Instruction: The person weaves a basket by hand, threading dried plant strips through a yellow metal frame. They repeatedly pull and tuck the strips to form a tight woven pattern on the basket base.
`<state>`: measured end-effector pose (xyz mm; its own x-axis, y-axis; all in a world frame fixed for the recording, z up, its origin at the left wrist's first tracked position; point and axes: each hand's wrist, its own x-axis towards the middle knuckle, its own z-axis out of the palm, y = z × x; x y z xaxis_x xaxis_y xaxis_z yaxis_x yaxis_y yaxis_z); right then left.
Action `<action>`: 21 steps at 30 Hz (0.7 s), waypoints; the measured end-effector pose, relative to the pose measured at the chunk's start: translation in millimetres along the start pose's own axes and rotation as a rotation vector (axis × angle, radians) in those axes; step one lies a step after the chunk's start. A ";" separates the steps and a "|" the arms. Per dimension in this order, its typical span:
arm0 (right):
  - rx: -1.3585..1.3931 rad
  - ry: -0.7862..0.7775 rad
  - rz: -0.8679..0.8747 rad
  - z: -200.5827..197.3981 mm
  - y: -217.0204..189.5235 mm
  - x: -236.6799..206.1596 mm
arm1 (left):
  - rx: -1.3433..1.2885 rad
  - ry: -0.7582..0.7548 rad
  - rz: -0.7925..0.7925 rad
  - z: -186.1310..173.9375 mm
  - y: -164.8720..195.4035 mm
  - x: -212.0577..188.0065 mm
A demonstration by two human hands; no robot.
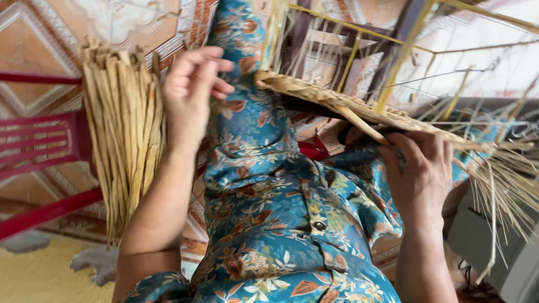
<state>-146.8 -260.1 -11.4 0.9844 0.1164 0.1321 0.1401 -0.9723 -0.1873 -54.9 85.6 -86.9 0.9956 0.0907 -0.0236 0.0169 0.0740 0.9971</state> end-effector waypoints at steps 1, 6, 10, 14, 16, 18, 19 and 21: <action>-0.028 0.003 -0.015 1.9 -4.2 -6.5 | 0.007 0.095 -0.021 -21.8 -1.6 -0.4; 0.305 -0.484 0.162 11.3 -7.5 -42.4 | 0.493 0.396 0.022 -102.4 -4.6 -9.5; 0.124 -0.722 0.301 19.4 21.3 -51.8 | 0.936 0.265 -0.323 -112.4 -10.9 -27.7; 0.225 -0.502 0.303 13.7 41.1 -53.7 | 1.238 0.275 -0.405 -97.7 -19.1 -32.2; 0.263 -0.471 0.297 10.2 41.9 -52.8 | 1.289 0.333 -0.298 -96.3 -19.5 -33.7; 0.282 -0.460 0.280 6.7 39.0 -49.6 | 1.226 0.417 -0.287 -94.3 -17.3 -34.7; 0.282 -0.467 0.264 5.1 36.9 -47.0 | 1.220 0.420 -0.275 -93.5 -15.5 -34.9; 0.294 -0.470 0.242 1.1 33.6 -39.6 | 1.211 0.427 -0.253 -92.4 -12.0 -36.2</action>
<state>-181.0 -297.1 -23.9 0.9243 0.0415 -0.3795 -0.1358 -0.8933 -0.4284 -99.7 173.2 -104.7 0.8491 0.5280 -0.0163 0.4921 -0.7792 0.3881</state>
